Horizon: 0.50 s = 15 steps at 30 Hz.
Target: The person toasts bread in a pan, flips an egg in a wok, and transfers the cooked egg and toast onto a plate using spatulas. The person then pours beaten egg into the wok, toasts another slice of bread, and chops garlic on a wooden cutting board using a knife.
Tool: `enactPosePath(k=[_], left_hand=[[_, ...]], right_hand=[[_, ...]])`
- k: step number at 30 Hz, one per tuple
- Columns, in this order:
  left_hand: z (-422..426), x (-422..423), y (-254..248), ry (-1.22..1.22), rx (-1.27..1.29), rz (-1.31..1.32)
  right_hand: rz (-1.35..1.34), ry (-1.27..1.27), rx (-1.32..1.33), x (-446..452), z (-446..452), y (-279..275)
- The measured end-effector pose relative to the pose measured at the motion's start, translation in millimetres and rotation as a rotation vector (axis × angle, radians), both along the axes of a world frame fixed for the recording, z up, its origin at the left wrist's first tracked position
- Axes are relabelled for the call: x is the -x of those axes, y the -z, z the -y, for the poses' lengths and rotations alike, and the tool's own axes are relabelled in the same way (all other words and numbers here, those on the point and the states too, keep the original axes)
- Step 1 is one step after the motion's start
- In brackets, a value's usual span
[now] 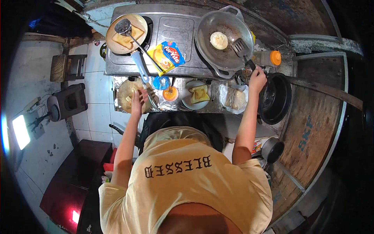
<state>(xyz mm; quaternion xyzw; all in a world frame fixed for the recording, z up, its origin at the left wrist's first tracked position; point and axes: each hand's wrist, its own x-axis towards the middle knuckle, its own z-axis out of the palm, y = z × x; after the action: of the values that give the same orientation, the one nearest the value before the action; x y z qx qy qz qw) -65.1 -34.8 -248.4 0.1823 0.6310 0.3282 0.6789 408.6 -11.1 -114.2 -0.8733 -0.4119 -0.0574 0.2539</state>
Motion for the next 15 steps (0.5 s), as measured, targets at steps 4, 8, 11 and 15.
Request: enactPosePath(k=[4,8,11,15], left_hand=[[-46,-16,-17,0.003,-0.151,0.100],[-54,-22,-18,0.015,-0.131,0.144],[-42,-21,-9,-0.036,-0.096,0.132],[-21,-13,4,-0.030,-0.055,0.142]], right_hand=[[-0.069,-0.113,0.004,-33,4,24],[-0.509,-0.048,0.026,-69,16,50],[-0.816,0.068,-0.017,-56,19,40],[-1.016,0.144,-0.115,-32,14,33]])
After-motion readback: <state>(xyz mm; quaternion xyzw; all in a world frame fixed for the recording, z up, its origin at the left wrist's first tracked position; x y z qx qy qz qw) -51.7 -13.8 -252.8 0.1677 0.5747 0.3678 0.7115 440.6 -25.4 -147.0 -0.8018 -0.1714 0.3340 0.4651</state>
